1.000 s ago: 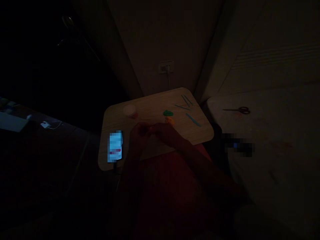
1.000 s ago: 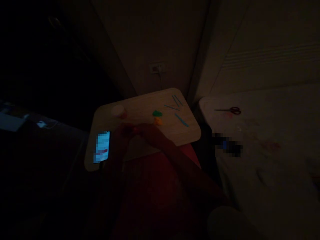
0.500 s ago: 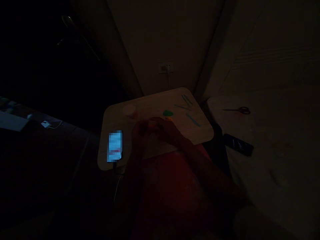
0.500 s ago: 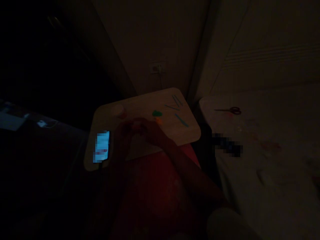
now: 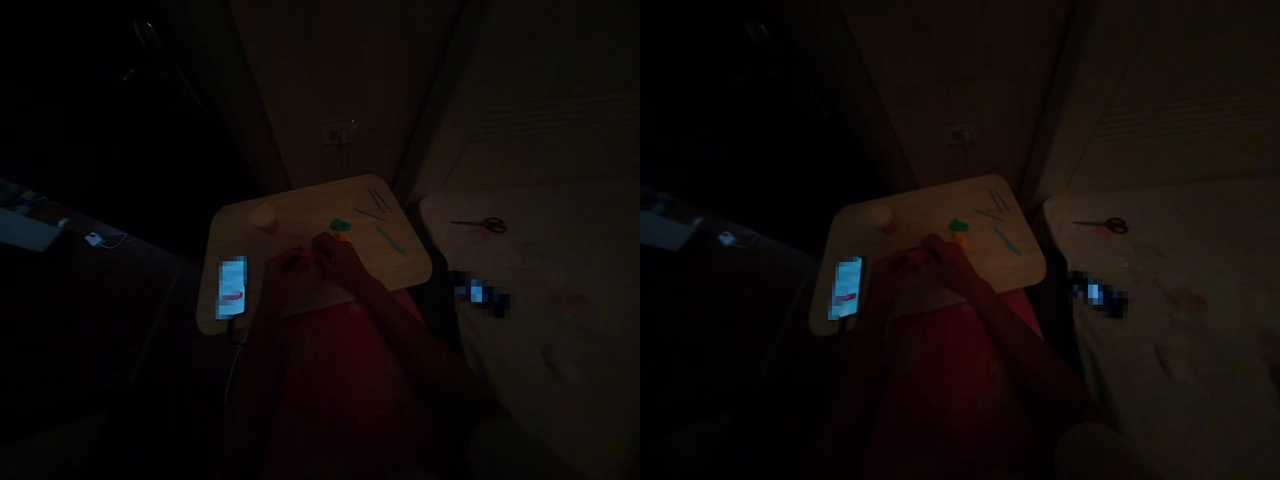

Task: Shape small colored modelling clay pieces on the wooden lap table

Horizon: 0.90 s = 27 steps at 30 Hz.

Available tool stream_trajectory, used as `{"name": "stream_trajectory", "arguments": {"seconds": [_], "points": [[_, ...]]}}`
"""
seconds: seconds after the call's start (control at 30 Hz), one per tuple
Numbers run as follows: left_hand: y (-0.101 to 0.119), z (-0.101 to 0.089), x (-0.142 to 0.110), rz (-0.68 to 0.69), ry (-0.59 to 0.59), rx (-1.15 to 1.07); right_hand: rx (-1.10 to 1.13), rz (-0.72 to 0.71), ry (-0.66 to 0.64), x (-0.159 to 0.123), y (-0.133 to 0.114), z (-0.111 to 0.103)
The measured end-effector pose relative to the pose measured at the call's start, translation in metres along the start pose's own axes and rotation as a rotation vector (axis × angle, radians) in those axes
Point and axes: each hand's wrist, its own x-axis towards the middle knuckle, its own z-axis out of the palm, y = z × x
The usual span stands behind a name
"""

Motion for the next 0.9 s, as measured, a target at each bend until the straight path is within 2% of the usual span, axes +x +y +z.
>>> {"name": "stream_trajectory", "arguments": {"seconds": [0.6, 0.9], "points": [[-0.004, 0.008, -0.002, 0.062, 0.123, -0.047, 0.037, 0.026, -0.041, 0.000, -0.010, 0.004], [-0.009, 0.013, -0.001, 0.043, 0.224, -0.128, 0.037, 0.124, 0.041, -0.002, -0.001, 0.010]]}}
